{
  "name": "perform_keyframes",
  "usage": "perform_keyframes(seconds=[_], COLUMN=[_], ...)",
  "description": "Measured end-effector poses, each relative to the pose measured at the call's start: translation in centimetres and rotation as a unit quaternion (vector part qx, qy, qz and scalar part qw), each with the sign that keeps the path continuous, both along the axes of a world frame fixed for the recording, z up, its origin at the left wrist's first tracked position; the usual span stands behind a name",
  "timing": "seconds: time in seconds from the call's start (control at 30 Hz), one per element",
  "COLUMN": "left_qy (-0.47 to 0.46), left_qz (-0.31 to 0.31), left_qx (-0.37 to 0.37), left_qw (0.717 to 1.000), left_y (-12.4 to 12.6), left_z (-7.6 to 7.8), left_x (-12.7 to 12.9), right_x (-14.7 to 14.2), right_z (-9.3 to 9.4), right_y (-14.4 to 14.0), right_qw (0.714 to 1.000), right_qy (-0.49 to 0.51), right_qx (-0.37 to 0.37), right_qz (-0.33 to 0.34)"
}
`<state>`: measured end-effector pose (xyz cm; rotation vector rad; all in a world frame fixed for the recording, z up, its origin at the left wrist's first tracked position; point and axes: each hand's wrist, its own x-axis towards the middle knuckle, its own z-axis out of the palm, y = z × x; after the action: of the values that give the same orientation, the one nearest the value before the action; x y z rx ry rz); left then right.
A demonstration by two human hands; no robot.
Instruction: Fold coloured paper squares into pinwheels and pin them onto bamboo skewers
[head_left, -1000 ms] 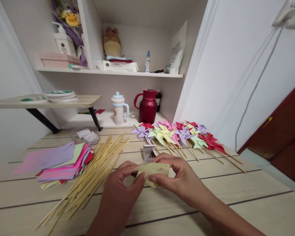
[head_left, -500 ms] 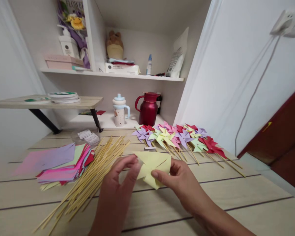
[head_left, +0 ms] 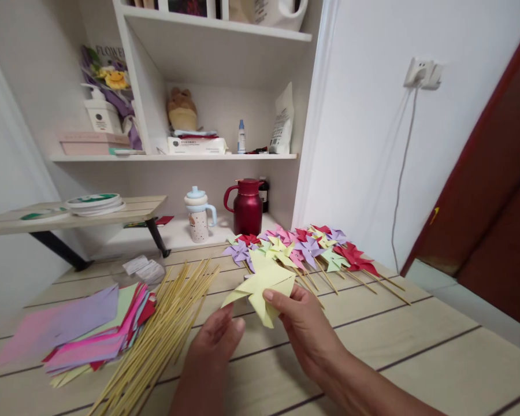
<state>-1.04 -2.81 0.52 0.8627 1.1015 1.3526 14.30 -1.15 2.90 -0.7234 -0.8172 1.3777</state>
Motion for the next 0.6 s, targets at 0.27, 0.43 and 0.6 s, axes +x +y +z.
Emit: perform_keyframes(seconds=[0.27,0.43,0.6], left_qy=[-0.035,-0.047,-0.042], left_qz=[-0.012,-0.017,0.0], left_qx=[0.017,0.02,0.023], left_qw=[0.999,0.999,0.999], left_y=[-0.2,-1.0,-1.1], left_z=[0.9,1.9,1.9], left_x=[1.6,1.8,1.7], right_x=[-1.1,-1.6,-1.7], right_z=[-0.6,-0.9,-0.8], right_y=[-0.9,-1.2,-1.3], right_qw=[0.999,0.999,0.999], right_qy=[-0.017,-0.038,-0.035], right_qx=[-0.011,-0.005,0.001], right_qz=[0.031,0.038,0.034])
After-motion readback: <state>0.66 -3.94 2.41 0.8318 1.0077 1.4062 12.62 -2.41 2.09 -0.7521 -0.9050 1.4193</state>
